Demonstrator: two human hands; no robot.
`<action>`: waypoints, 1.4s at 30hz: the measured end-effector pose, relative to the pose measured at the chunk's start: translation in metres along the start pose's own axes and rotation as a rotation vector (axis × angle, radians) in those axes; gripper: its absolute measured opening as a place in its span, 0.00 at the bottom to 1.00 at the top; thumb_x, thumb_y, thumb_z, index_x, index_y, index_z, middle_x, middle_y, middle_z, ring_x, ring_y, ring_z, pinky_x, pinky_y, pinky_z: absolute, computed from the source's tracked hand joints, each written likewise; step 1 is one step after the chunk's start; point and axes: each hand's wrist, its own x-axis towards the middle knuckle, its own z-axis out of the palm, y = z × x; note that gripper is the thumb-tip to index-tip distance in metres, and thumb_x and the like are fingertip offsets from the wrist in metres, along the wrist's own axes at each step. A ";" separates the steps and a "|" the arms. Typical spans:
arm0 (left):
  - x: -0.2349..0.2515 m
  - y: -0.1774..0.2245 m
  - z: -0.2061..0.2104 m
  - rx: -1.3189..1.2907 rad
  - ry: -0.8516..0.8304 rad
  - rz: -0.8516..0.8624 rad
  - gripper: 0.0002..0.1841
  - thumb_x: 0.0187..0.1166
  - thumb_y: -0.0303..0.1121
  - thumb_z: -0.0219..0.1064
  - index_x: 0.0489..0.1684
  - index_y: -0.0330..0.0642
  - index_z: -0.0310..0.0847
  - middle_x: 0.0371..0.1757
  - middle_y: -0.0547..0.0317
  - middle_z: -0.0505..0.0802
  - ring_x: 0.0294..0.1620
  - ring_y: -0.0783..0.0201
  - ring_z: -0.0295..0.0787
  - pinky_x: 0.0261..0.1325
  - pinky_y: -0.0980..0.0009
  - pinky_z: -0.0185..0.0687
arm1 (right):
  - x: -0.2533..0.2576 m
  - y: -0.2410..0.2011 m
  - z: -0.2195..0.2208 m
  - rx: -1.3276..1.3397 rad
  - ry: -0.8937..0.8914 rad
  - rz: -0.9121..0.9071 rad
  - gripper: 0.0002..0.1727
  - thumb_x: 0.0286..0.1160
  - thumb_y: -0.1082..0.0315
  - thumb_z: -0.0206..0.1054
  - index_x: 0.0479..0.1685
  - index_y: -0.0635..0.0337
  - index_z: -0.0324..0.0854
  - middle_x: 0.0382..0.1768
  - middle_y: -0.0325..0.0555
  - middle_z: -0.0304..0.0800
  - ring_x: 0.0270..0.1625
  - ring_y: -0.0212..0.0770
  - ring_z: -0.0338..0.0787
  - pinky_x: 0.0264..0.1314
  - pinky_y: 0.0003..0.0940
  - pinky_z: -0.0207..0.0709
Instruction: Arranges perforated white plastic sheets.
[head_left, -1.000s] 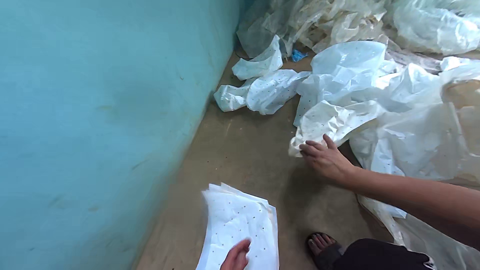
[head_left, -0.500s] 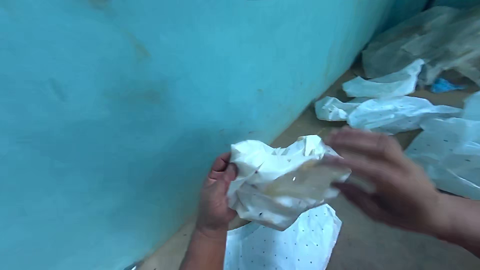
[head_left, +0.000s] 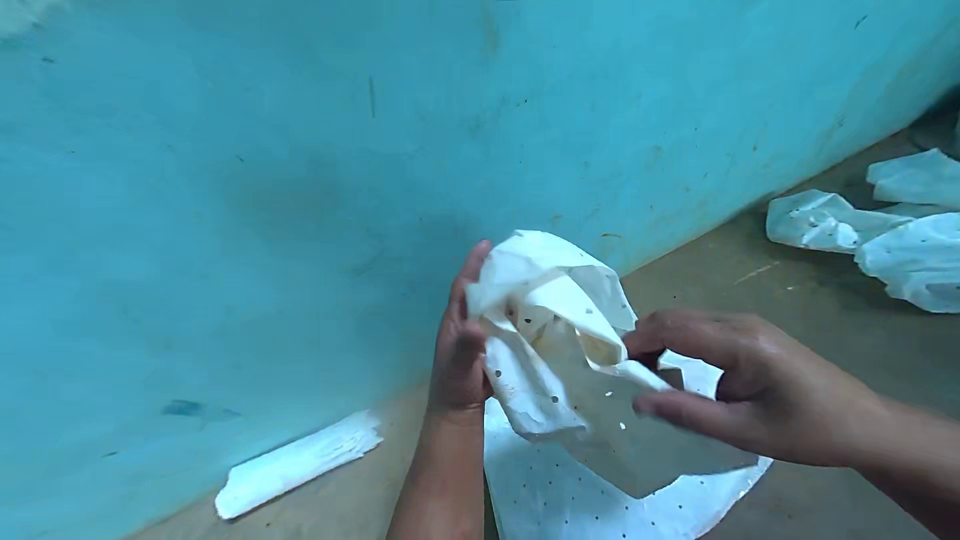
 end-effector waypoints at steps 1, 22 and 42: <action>-0.001 0.004 0.005 0.088 0.028 -0.032 0.38 0.74 0.45 0.75 0.87 0.55 0.64 0.66 0.70 0.89 0.58 0.74 0.91 0.59 0.74 0.90 | -0.002 0.002 0.004 -0.059 0.047 0.021 0.14 0.80 0.60 0.66 0.43 0.64 0.88 0.37 0.41 0.90 0.42 0.21 0.85 0.49 0.13 0.78; -0.027 0.012 -0.017 0.052 -0.378 -0.169 0.11 0.80 0.52 0.65 0.50 0.70 0.93 0.45 0.87 0.96 0.46 0.92 0.89 0.51 0.89 0.84 | -0.012 0.054 -0.024 -0.008 0.238 0.118 0.07 0.81 0.62 0.67 0.39 0.55 0.82 0.34 0.25 0.81 0.34 0.11 0.79 0.38 0.06 0.75; -0.016 -0.021 0.013 -0.479 -0.112 -0.095 0.18 0.85 0.50 0.61 0.60 0.54 0.90 0.53 0.64 0.97 0.57 0.71 0.94 0.64 0.69 0.88 | -0.001 0.034 0.004 -0.429 0.331 -0.054 0.13 0.83 0.68 0.59 0.54 0.56 0.89 0.62 0.56 0.85 0.77 0.52 0.75 0.81 0.43 0.64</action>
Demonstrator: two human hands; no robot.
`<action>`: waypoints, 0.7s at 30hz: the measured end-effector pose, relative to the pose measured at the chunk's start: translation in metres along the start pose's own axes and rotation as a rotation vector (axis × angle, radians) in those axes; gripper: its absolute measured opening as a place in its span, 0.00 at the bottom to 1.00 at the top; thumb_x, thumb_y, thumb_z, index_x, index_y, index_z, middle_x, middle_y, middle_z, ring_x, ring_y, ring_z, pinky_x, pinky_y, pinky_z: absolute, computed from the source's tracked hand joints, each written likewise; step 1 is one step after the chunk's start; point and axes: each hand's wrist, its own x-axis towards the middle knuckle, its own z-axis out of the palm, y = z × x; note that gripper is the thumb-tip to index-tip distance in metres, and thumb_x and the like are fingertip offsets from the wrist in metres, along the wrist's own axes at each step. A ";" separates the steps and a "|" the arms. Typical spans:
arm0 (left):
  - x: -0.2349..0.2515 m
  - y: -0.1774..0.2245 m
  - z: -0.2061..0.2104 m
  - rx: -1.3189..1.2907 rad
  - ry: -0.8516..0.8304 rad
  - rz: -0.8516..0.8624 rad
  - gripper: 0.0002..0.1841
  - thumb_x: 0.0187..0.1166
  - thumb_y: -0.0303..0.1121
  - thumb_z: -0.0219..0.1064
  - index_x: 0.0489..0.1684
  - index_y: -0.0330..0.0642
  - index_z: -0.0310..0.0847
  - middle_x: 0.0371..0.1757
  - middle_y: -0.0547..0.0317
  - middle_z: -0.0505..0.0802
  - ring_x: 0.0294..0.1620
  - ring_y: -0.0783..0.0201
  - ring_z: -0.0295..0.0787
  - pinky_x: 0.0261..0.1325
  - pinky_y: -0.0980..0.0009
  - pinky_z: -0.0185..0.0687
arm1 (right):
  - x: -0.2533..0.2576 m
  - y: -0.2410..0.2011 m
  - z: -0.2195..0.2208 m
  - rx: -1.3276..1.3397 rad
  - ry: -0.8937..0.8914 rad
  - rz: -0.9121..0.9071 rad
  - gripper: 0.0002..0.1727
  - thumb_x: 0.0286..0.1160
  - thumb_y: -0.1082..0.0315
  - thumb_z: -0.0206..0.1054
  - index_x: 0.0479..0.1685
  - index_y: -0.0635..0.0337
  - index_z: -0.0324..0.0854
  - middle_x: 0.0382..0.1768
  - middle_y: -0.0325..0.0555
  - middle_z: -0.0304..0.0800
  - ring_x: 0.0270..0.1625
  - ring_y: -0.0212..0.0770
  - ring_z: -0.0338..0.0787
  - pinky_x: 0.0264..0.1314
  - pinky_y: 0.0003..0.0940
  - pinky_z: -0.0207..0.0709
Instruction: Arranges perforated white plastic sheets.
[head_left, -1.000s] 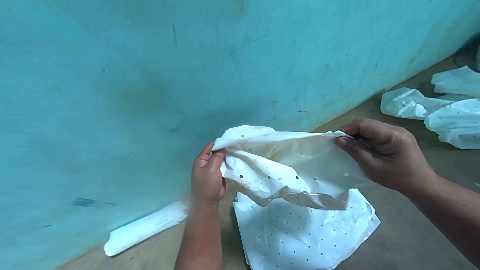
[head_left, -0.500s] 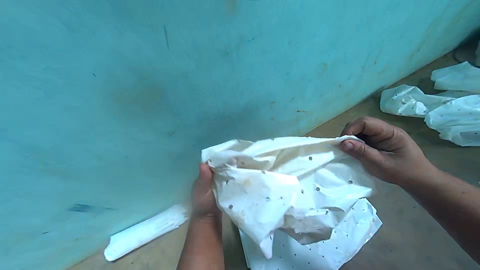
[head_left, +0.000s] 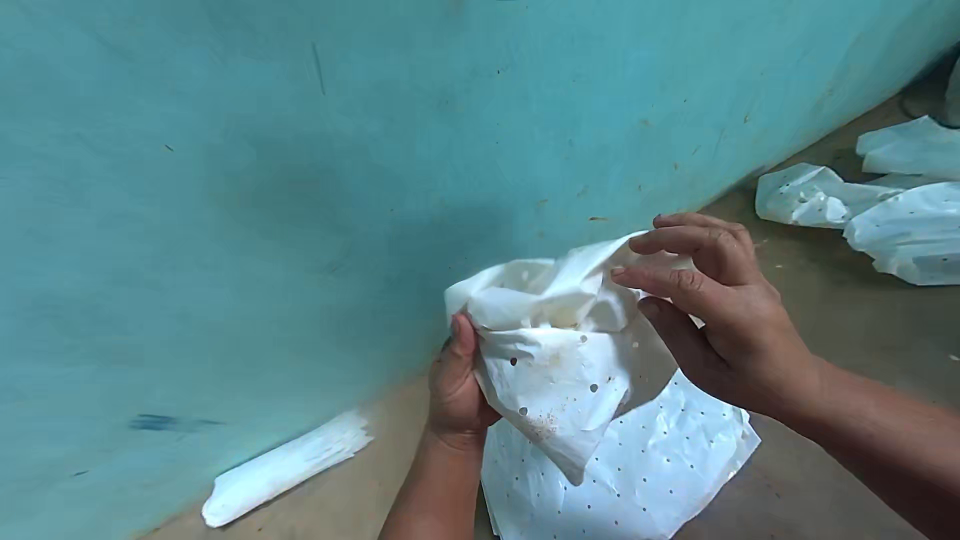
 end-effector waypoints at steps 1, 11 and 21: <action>0.000 -0.004 0.002 0.001 0.034 0.011 0.17 0.84 0.50 0.62 0.58 0.54 0.91 0.52 0.64 0.97 0.55 0.71 0.94 0.63 0.70 0.88 | 0.000 0.001 0.002 0.043 -0.006 0.071 0.13 0.82 0.68 0.60 0.54 0.55 0.90 0.61 0.54 0.82 0.72 0.45 0.77 0.75 0.35 0.70; -0.013 -0.011 0.007 0.238 0.159 -0.227 0.25 0.55 0.58 0.83 0.47 0.57 0.89 0.41 0.70 0.98 0.44 0.76 0.96 0.52 0.75 0.92 | -0.009 0.006 0.008 0.264 -0.248 0.142 0.18 0.75 0.71 0.66 0.63 0.64 0.88 0.45 0.42 0.83 0.41 0.20 0.81 0.44 0.08 0.76; -0.013 -0.013 -0.007 0.038 0.114 -0.210 0.08 0.75 0.33 0.69 0.39 0.49 0.96 0.40 0.61 0.99 0.44 0.72 0.96 0.53 0.74 0.91 | -0.007 0.017 -0.003 0.392 -0.312 0.166 0.13 0.71 0.73 0.68 0.51 0.60 0.92 0.40 0.36 0.84 0.38 0.16 0.81 0.40 0.07 0.77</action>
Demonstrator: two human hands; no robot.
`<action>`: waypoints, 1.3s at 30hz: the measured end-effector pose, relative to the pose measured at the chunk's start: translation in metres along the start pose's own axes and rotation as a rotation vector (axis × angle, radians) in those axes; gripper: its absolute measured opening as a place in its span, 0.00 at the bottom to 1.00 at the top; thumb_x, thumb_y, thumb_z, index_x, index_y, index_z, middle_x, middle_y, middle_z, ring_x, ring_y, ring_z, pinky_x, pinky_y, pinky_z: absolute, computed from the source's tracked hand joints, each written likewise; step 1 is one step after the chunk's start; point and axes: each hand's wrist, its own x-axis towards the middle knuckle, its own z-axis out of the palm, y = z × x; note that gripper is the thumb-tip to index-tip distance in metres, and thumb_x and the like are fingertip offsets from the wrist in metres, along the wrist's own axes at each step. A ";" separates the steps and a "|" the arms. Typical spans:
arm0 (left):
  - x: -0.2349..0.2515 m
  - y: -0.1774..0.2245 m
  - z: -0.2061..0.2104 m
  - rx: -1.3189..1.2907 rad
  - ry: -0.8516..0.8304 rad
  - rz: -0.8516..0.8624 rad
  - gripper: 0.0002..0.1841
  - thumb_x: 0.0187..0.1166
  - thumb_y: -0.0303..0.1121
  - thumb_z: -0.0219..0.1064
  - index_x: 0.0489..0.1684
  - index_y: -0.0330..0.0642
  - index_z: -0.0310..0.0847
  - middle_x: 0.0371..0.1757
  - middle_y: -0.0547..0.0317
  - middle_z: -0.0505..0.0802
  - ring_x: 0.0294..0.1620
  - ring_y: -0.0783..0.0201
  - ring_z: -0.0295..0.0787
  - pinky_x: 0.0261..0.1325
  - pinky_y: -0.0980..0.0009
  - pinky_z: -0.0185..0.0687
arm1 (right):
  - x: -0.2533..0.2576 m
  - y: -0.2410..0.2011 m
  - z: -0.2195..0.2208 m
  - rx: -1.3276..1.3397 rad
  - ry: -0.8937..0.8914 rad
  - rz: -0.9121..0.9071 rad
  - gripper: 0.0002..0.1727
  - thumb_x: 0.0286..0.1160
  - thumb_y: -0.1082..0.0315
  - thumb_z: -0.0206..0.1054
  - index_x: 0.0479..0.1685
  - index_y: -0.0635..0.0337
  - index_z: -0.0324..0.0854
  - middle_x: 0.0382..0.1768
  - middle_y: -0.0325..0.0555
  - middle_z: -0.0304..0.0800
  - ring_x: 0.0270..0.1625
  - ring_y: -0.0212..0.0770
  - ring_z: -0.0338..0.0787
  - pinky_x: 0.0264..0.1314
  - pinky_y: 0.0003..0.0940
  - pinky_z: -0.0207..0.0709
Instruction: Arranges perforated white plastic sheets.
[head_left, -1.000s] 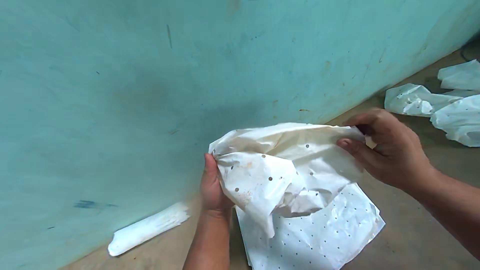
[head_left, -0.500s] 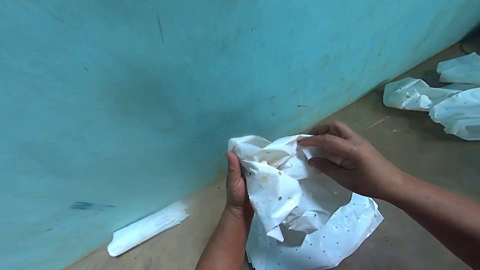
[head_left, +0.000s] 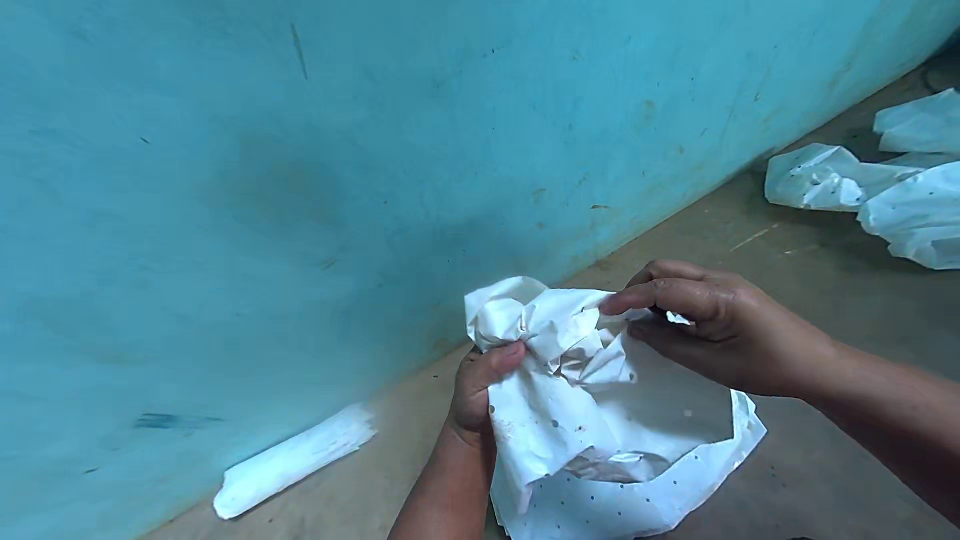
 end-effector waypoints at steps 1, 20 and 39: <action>0.000 -0.001 -0.003 -0.040 -0.039 0.010 0.09 0.76 0.34 0.68 0.42 0.48 0.96 0.42 0.60 0.99 0.46 0.72 0.96 0.55 0.74 0.90 | -0.001 -0.001 0.001 0.049 -0.017 0.012 0.13 0.72 0.73 0.68 0.52 0.61 0.91 0.41 0.36 0.84 0.39 0.16 0.82 0.41 0.07 0.78; 0.015 0.012 -0.025 -0.004 0.379 0.037 0.19 0.93 0.37 0.44 0.50 0.48 0.86 0.43 0.57 0.97 0.45 0.64 0.97 0.51 0.63 0.94 | -0.004 0.000 -0.009 -0.230 0.183 -0.277 0.11 0.80 0.64 0.68 0.30 0.58 0.81 0.51 0.44 0.82 0.60 0.29 0.79 0.62 0.16 0.72; 0.016 0.031 -0.025 0.409 0.634 0.129 0.16 0.92 0.42 0.51 0.38 0.50 0.84 0.30 0.66 0.95 0.32 0.71 0.95 0.38 0.69 0.94 | -0.001 0.011 -0.013 -0.273 0.120 -0.054 0.08 0.74 0.68 0.64 0.31 0.60 0.87 0.37 0.38 0.88 0.43 0.22 0.86 0.49 0.15 0.79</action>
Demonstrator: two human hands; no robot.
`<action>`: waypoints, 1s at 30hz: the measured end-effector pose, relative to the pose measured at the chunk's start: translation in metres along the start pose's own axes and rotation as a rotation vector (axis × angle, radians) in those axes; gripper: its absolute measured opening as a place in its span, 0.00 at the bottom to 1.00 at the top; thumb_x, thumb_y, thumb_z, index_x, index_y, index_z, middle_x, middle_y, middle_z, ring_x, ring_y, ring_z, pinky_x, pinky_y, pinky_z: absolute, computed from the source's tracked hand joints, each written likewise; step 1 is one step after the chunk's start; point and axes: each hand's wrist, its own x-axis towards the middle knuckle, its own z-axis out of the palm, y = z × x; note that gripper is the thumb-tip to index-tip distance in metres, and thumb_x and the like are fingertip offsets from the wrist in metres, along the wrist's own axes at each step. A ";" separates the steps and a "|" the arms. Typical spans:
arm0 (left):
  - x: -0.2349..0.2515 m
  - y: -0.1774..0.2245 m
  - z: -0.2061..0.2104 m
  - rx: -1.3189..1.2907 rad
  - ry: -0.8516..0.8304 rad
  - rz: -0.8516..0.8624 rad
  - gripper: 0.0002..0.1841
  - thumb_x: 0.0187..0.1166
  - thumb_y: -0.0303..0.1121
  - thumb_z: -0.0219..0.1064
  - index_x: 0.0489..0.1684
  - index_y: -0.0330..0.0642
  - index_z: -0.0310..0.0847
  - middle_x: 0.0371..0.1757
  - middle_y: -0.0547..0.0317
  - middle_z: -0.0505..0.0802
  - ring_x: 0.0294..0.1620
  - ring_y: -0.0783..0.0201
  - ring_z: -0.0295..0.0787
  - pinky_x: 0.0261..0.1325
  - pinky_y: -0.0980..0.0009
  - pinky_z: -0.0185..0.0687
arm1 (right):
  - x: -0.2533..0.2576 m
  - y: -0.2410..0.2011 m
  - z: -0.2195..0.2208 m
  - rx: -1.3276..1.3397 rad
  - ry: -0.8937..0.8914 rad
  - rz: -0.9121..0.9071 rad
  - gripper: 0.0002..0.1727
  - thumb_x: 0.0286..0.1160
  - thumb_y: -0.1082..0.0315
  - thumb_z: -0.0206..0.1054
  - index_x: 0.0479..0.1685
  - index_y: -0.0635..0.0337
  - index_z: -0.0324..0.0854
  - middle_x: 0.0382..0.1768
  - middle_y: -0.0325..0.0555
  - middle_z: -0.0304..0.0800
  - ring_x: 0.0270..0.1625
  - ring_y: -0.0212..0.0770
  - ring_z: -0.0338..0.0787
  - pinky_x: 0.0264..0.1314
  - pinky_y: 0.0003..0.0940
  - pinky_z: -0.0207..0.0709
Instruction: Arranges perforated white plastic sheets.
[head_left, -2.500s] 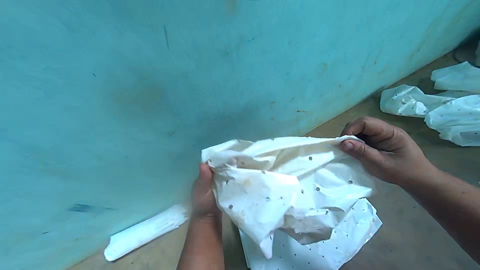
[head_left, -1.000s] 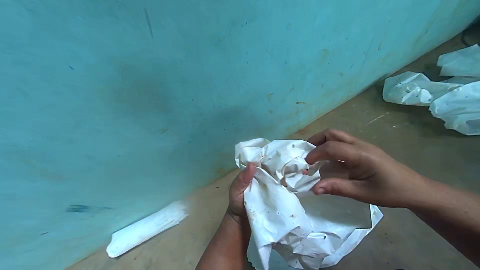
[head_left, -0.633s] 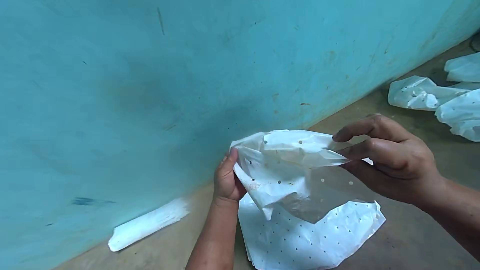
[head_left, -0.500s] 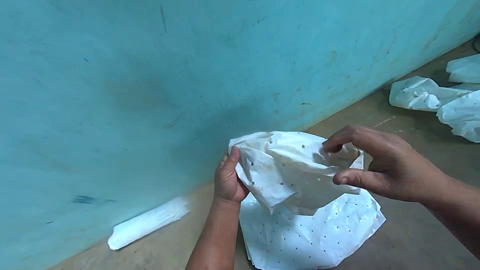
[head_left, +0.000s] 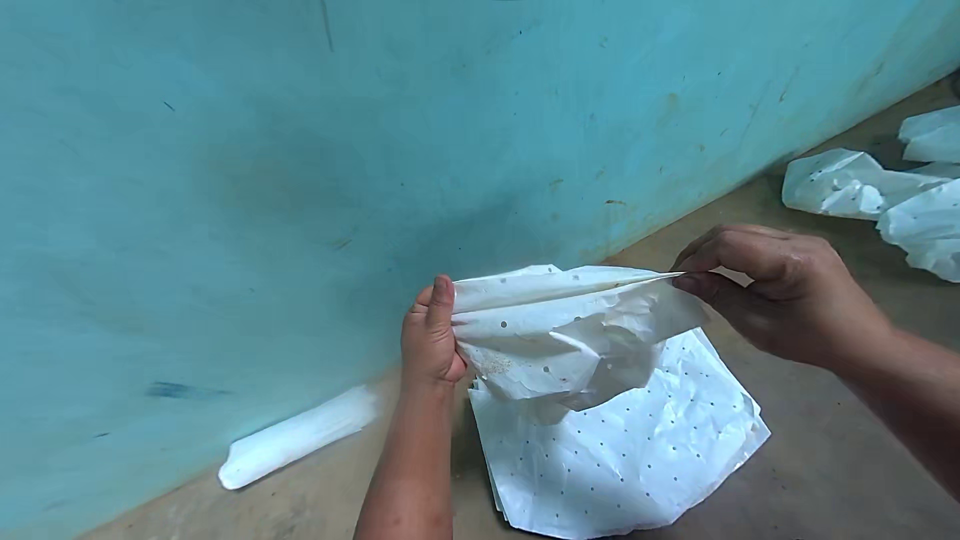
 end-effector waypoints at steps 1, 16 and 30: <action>0.003 -0.002 -0.003 0.017 0.025 -0.014 0.16 0.93 0.41 0.51 0.37 0.49 0.83 0.29 0.65 0.94 0.30 0.71 0.94 0.37 0.69 0.94 | 0.000 0.002 -0.002 0.008 -0.007 0.002 0.08 0.73 0.68 0.64 0.30 0.59 0.87 0.36 0.37 0.88 0.43 0.20 0.85 0.48 0.13 0.79; -0.068 -0.029 0.053 0.727 -0.416 0.718 0.35 0.77 0.64 0.65 0.62 0.38 0.77 0.76 0.45 0.81 0.77 0.58 0.78 0.74 0.58 0.76 | 0.030 -0.007 -0.032 0.679 0.532 0.636 0.19 0.80 0.83 0.49 0.63 0.59 0.77 0.30 0.30 0.85 0.26 0.25 0.89 0.28 0.24 0.89; -0.017 -0.046 0.057 0.832 -0.071 0.901 0.11 0.83 0.24 0.60 0.51 0.31 0.88 0.55 0.42 0.90 0.60 0.55 0.86 0.65 0.65 0.80 | 0.009 -0.024 -0.031 0.177 0.085 0.241 0.16 0.74 0.76 0.69 0.61 0.65 0.84 0.47 0.43 0.92 0.42 0.27 0.93 0.48 0.20 0.90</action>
